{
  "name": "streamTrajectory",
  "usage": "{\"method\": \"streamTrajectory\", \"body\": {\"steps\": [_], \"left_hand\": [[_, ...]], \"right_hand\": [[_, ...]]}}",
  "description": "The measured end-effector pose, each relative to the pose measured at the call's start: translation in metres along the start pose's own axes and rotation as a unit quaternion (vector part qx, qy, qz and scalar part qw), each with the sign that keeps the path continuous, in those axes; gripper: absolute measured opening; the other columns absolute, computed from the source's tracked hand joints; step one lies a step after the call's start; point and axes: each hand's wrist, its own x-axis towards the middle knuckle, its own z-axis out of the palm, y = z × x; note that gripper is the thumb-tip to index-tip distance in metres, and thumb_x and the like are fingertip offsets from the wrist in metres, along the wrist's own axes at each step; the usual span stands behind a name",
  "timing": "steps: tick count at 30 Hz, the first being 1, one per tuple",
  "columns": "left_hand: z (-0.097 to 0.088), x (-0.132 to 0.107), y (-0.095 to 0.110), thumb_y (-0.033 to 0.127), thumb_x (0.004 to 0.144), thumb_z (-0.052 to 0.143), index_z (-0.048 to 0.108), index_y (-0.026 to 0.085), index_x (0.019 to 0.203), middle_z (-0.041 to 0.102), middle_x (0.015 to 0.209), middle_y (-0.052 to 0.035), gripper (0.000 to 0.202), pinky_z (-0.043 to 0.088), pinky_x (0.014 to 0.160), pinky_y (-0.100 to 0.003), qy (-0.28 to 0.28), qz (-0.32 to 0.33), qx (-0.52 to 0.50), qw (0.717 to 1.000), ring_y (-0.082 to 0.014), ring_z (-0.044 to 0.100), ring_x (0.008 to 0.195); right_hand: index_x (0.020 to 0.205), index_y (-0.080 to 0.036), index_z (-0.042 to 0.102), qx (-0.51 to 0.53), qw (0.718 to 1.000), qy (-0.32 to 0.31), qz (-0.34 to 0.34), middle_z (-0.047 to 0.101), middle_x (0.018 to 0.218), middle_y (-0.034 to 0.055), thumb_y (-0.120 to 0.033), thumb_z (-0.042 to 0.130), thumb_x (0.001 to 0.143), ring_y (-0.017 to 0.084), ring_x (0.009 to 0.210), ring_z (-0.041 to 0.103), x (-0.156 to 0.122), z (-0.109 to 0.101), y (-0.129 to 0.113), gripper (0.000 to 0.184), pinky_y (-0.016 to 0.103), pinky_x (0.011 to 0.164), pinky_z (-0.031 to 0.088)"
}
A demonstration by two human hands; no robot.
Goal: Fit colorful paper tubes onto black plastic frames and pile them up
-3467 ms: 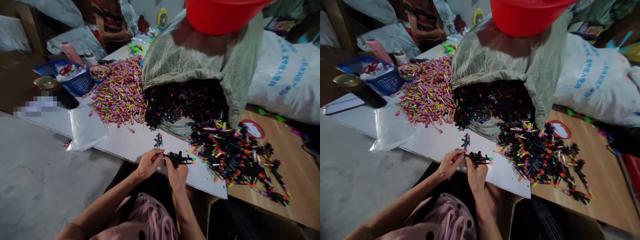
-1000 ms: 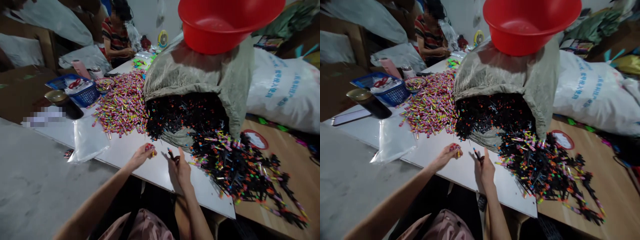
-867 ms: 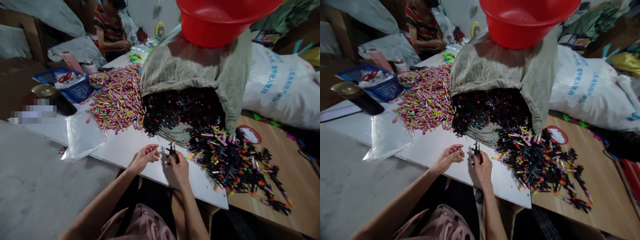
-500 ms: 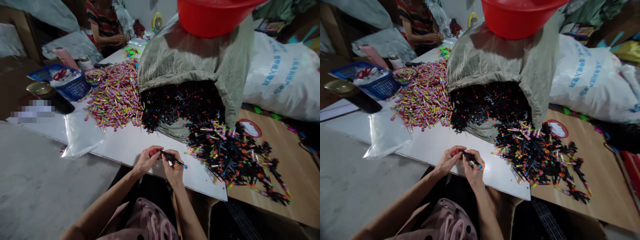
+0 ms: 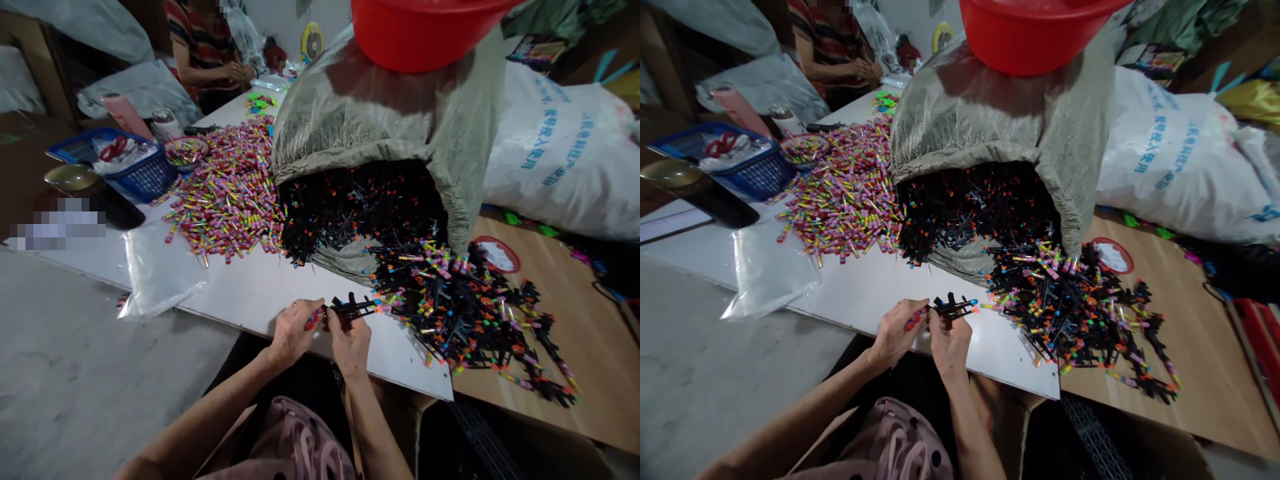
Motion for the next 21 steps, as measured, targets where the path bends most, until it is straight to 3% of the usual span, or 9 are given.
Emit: {"method": "streamTrajectory", "body": {"steps": [2, 6, 8, 10, 11, 13, 16, 17, 21], "left_hand": [[0.003, -0.005, -0.002, 0.025, 0.084, 0.046, 0.065, 0.017, 0.105, 0.069, 0.092, -0.0105, 0.030, 0.050, 0.081, -0.033, -0.006, 0.019, 0.031, 0.999, -0.0192, 0.063, 0.087], [0.002, -0.003, -0.008, 0.027, 0.081, 0.050, 0.065, 0.019, 0.103, 0.070, 0.097, -0.0076, 0.028, 0.050, 0.083, -0.031, -0.036, -0.073, -0.038, 0.996, -0.0181, 0.063, 0.090], [-0.005, 0.004, -0.014, 0.032, 0.079, 0.054, 0.063, 0.019, 0.107, 0.070, 0.093, -0.0062, 0.033, 0.051, 0.070, -0.027, -0.027, -0.141, -0.101, 0.984, -0.0162, 0.063, 0.082], [-0.012, 0.012, -0.022, 0.038, 0.075, 0.056, 0.060, 0.016, 0.111, 0.068, 0.082, -0.0051, 0.042, 0.045, 0.051, -0.022, 0.007, -0.218, -0.162, 0.963, -0.0129, 0.057, 0.064], [-0.015, 0.015, -0.026, 0.039, 0.073, 0.057, 0.059, 0.014, 0.111, 0.066, 0.076, -0.0041, 0.045, 0.039, 0.045, -0.021, 0.025, -0.252, -0.185, 0.950, -0.0113, 0.053, 0.057], [-0.017, 0.017, -0.031, 0.039, 0.068, 0.061, 0.060, 0.013, 0.105, 0.063, 0.069, -0.0025, 0.046, 0.033, 0.042, -0.019, 0.046, -0.294, -0.214, 0.930, -0.0098, 0.048, 0.054], [-0.009, 0.014, -0.028, 0.037, 0.060, 0.067, 0.062, 0.013, 0.095, 0.060, 0.064, -0.0014, 0.042, 0.030, 0.043, -0.018, 0.021, -0.322, -0.245, 0.914, -0.0092, 0.047, 0.054], [-0.006, 0.012, -0.025, 0.038, 0.059, 0.068, 0.063, 0.013, 0.092, 0.059, 0.062, -0.0010, 0.041, 0.028, 0.043, -0.018, 0.009, -0.333, -0.262, 0.906, -0.0085, 0.045, 0.052], [0.001, 0.020, -0.015, 0.043, 0.057, 0.070, 0.061, 0.012, 0.087, 0.057, 0.059, 0.0006, 0.044, 0.020, 0.040, -0.019, -0.003, -0.352, -0.320, 0.880, -0.0059, 0.038, 0.047]], "right_hand": [[0.066, -0.020, 0.061, 0.023, 0.999, 0.007, 0.032, 0.067, 0.057, 0.0022, -0.042, 0.061, 0.073, 0.017, 0.051, 0.062, -0.001, 0.007, 0.001, 0.023, 0.028, 0.050, 0.051], [0.062, -0.019, 0.058, 0.077, 0.996, -0.025, 0.034, 0.061, 0.050, -0.0010, -0.040, 0.063, 0.068, 0.014, 0.044, 0.056, 0.015, -0.002, 0.003, 0.022, 0.025, 0.044, 0.047], [0.066, -0.019, 0.059, 0.118, 0.993, 0.019, -0.017, 0.060, 0.052, -0.0013, -0.040, 0.062, 0.069, 0.013, 0.045, 0.055, 0.036, -0.021, 0.002, 0.021, 0.025, 0.046, 0.047], [0.085, -0.019, 0.061, 0.129, 0.981, 0.101, -0.101, 0.065, 0.068, 0.0011, -0.040, 0.056, 0.076, 0.014, 0.056, 0.060, 0.065, -0.041, 0.000, 0.023, 0.026, 0.053, 0.049], [0.097, -0.019, 0.059, 0.096, 0.978, 0.126, -0.139, 0.066, 0.080, 0.0033, -0.038, 0.052, 0.080, 0.015, 0.065, 0.062, 0.081, -0.047, -0.001, 0.027, 0.027, 0.058, 0.051], [0.114, -0.017, 0.053, -0.106, 0.975, 0.076, -0.179, 0.064, 0.101, 0.0084, -0.029, 0.045, 0.085, 0.016, 0.083, 0.062, 0.114, -0.045, -0.001, 0.032, 0.029, 0.070, 0.052], [0.115, -0.014, 0.057, -0.416, 0.890, -0.075, -0.171, 0.056, 0.119, 0.0133, -0.011, 0.047, 0.083, 0.018, 0.101, 0.057, 0.158, -0.014, -0.002, 0.034, 0.030, 0.085, 0.048], [0.114, -0.014, 0.059, -0.460, 0.866, -0.100, -0.170, 0.054, 0.123, 0.0143, -0.006, 0.047, 0.081, 0.020, 0.106, 0.055, 0.170, -0.001, -0.003, 0.036, 0.031, 0.089, 0.046], [0.105, -0.014, 0.064, -0.522, 0.824, -0.113, -0.188, 0.054, 0.119, 0.0173, 0.000, 0.040, 0.082, 0.027, 0.112, 0.049, 0.193, 0.029, -0.010, 0.036, 0.041, 0.095, 0.038]]}}
